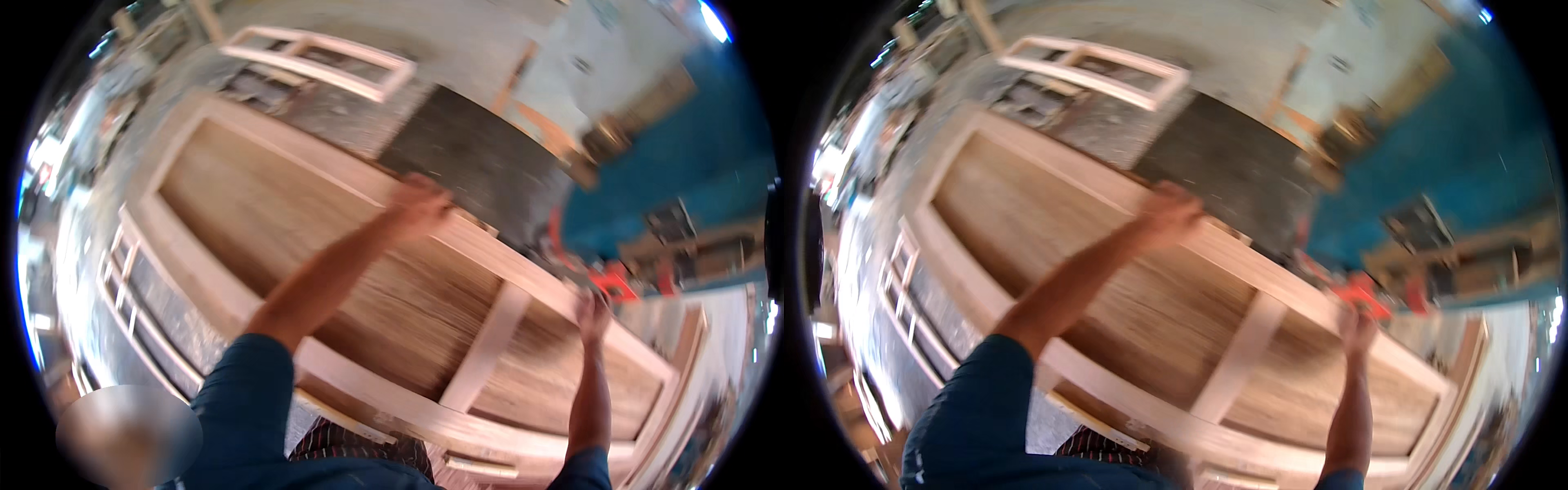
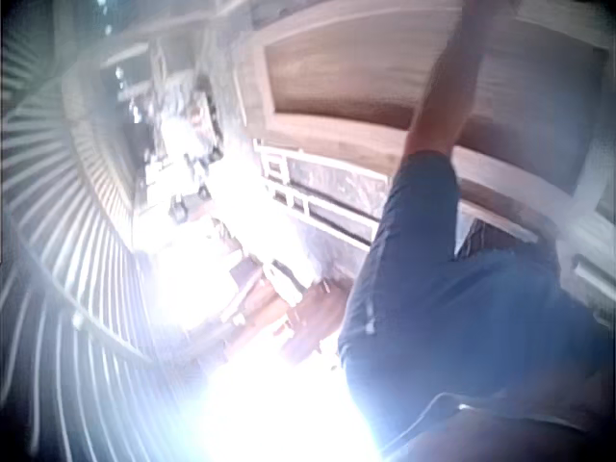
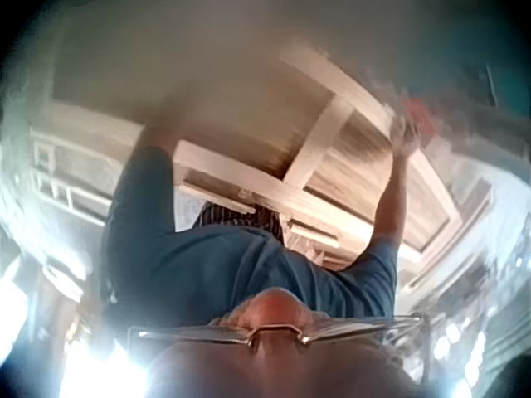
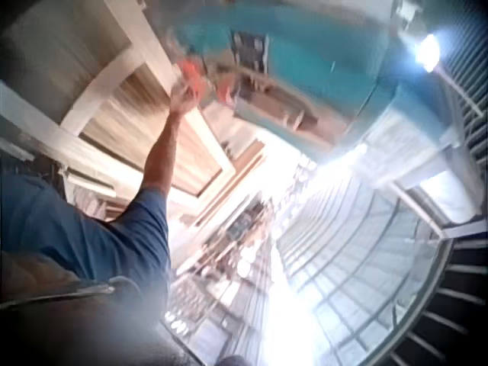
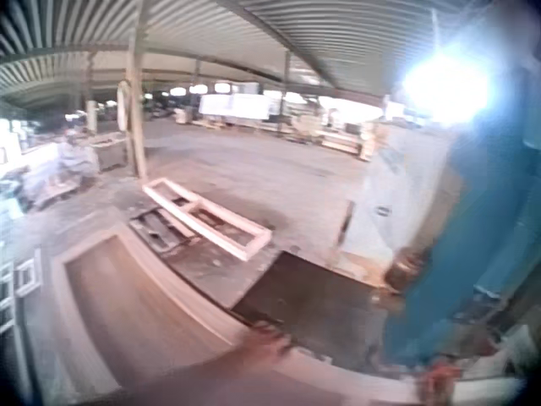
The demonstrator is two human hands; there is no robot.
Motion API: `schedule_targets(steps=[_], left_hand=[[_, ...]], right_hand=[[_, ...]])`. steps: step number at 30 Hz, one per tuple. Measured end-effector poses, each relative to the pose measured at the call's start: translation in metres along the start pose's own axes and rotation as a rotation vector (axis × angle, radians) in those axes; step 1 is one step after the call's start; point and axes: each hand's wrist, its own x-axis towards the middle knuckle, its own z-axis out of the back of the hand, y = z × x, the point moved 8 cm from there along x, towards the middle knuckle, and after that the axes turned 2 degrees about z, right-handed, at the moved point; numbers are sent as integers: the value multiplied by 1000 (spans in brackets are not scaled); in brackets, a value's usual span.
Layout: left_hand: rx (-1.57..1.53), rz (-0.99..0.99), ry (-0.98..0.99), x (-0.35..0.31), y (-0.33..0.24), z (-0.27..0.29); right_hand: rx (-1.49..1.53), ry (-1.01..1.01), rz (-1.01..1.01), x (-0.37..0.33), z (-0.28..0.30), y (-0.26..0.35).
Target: The person uses a vertical shaper machine to shape a large wooden frame, then uses a sanding block to smooth a long wooden curved piece by hand. The person picks up the frame and carries it across the workshop before laying it on the floor next to other frames.
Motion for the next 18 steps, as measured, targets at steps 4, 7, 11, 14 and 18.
schedule_targets(steps=[4,7,11,14,18], left_hand=[[-4,-31,77,7,-15,12],[37,36,158,14,-20,4],[71,22,107,16,-21,3],[155,37,93,18,-24,6],[165,23,100,19,-37,2]], right_hand=[[-474,-32,110,10,8,71],[-428,-111,31,3,16,33],[-533,-135,124,7,18,42],[-488,-190,109,1,17,59],[-449,-196,198,-8,23,75]])
